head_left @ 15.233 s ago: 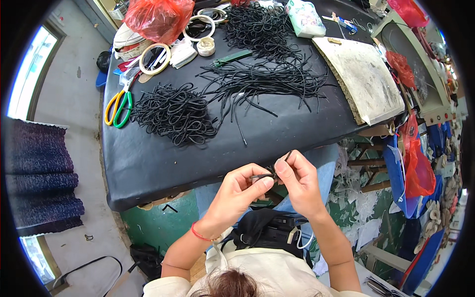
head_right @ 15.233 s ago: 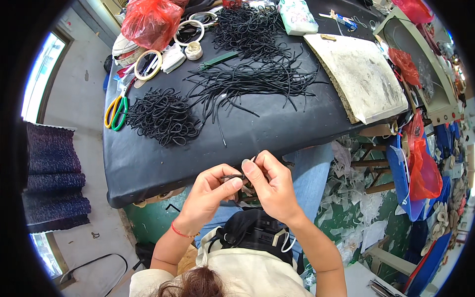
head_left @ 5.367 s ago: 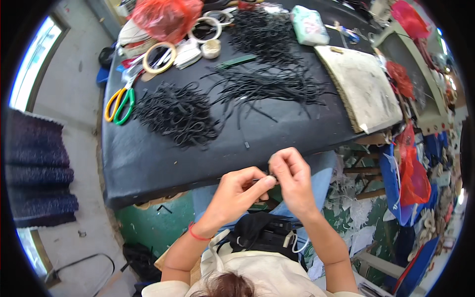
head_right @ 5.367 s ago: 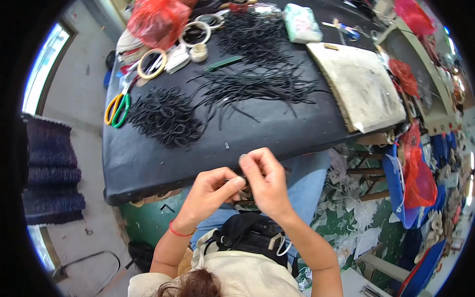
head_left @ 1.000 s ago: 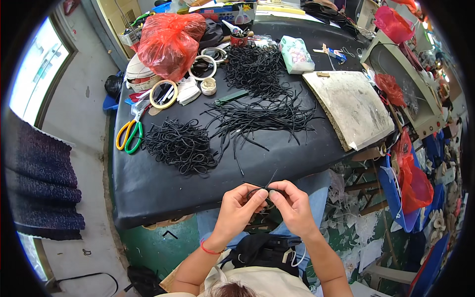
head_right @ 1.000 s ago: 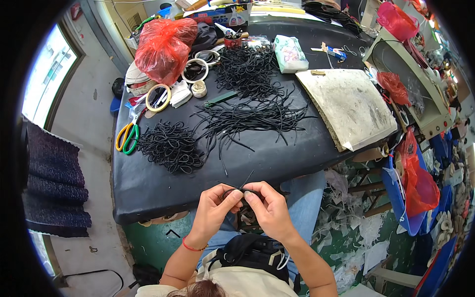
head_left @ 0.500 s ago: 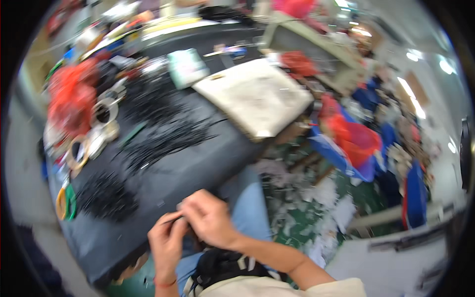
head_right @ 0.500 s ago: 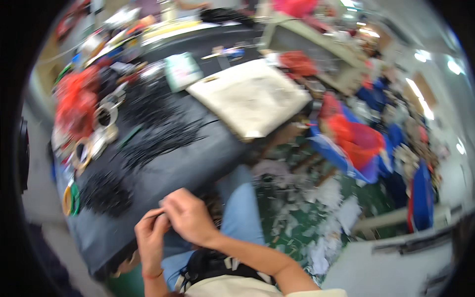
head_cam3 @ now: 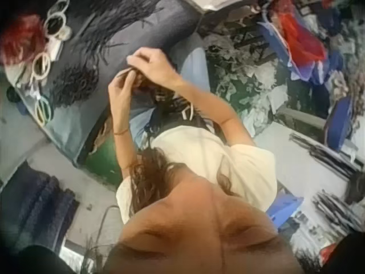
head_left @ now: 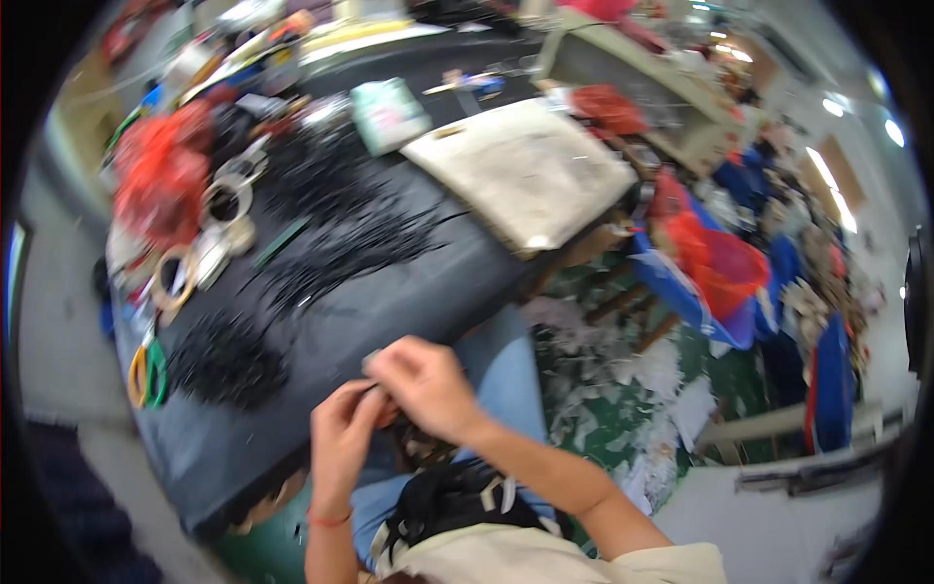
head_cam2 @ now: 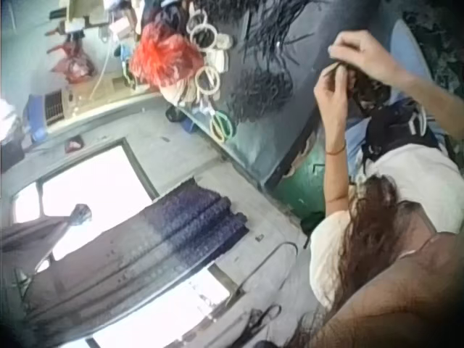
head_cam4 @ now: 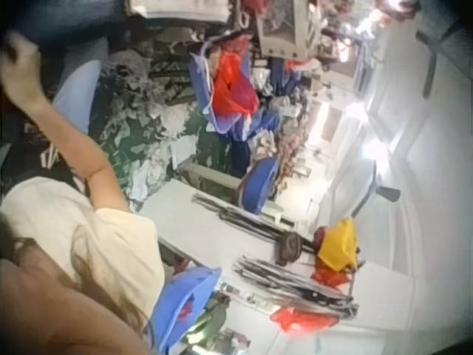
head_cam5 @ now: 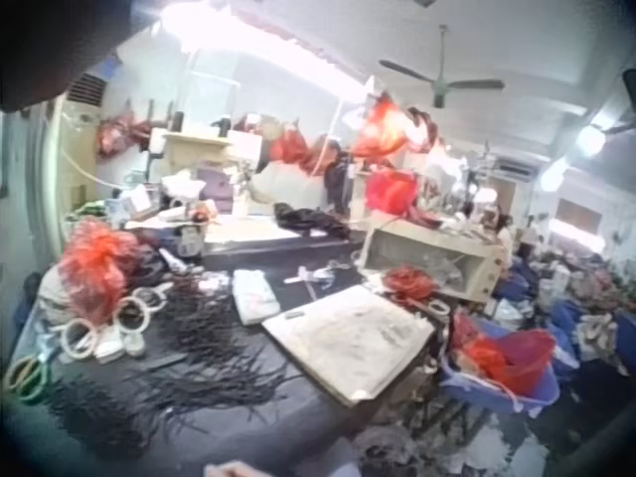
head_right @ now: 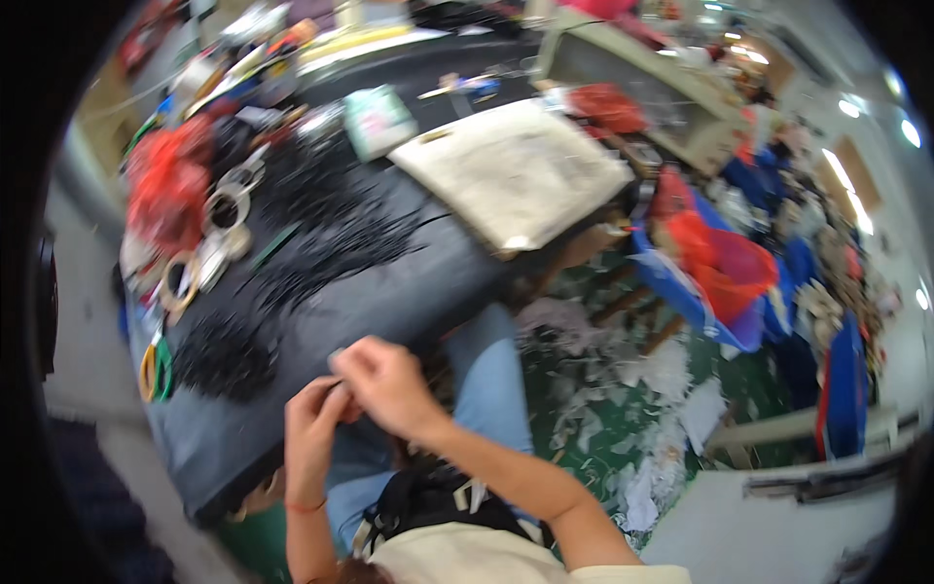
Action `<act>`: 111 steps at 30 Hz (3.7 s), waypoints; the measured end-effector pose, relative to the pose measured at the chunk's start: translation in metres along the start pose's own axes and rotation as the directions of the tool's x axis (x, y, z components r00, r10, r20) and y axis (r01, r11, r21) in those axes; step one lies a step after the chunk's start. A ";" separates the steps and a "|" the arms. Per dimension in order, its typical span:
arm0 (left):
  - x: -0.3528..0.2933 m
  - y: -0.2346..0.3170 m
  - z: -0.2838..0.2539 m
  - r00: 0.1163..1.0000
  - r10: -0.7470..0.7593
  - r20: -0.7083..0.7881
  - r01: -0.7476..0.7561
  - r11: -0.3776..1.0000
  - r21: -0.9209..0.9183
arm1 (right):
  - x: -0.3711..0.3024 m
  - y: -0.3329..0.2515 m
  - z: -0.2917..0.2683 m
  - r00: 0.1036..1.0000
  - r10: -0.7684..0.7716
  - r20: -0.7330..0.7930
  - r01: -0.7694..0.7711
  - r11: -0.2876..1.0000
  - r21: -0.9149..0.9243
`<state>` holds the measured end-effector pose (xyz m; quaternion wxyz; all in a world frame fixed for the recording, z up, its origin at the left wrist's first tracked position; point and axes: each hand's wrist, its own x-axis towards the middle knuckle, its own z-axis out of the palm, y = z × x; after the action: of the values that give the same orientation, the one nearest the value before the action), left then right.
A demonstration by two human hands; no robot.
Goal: The person repeatedly picks up short black cords from a table and ties them into small loops or knots by hand. They place each finished loop back onto the table among other cords. The workspace includes scissors, tape, and plastic bags, but the person uses only their hands to form the loops.
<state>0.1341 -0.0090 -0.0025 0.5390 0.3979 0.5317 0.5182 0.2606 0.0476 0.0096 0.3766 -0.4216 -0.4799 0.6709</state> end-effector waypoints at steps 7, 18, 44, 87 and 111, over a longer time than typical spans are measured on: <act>-0.005 -0.011 -0.018 0.997 -0.057 0.050 0.070 0.946 -0.316 | 0.003 0.011 -0.005 0.975 0.201 0.090 -0.214 0.959 0.184; -0.010 -0.020 -0.008 0.989 -0.079 -0.128 0.039 0.956 -0.290 | 0.000 0.019 -0.010 0.971 0.192 0.143 -0.205 0.975 0.084; -0.017 -0.025 -0.007 0.988 -0.103 -0.117 0.010 0.793 -0.609 | -0.010 0.028 0.006 0.974 0.105 0.202 -0.132 0.983 0.125; 0.029 0.010 -0.120 0.354 0.819 -0.452 0.098 0.448 0.889 | 0.164 0.035 0.020 0.472 -0.657 0.588 0.611 -0.237 -0.755; -0.036 -0.009 -0.043 0.974 -0.007 -0.226 -0.015 0.995 -0.094 | 0.041 -0.010 0.016 0.497 -0.770 0.400 0.752 0.153 -0.641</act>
<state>0.0969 -0.0512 -0.0100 0.4923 0.3114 0.5634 0.5859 0.2319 0.0820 0.0138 0.4525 -0.2430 -0.8500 0.1171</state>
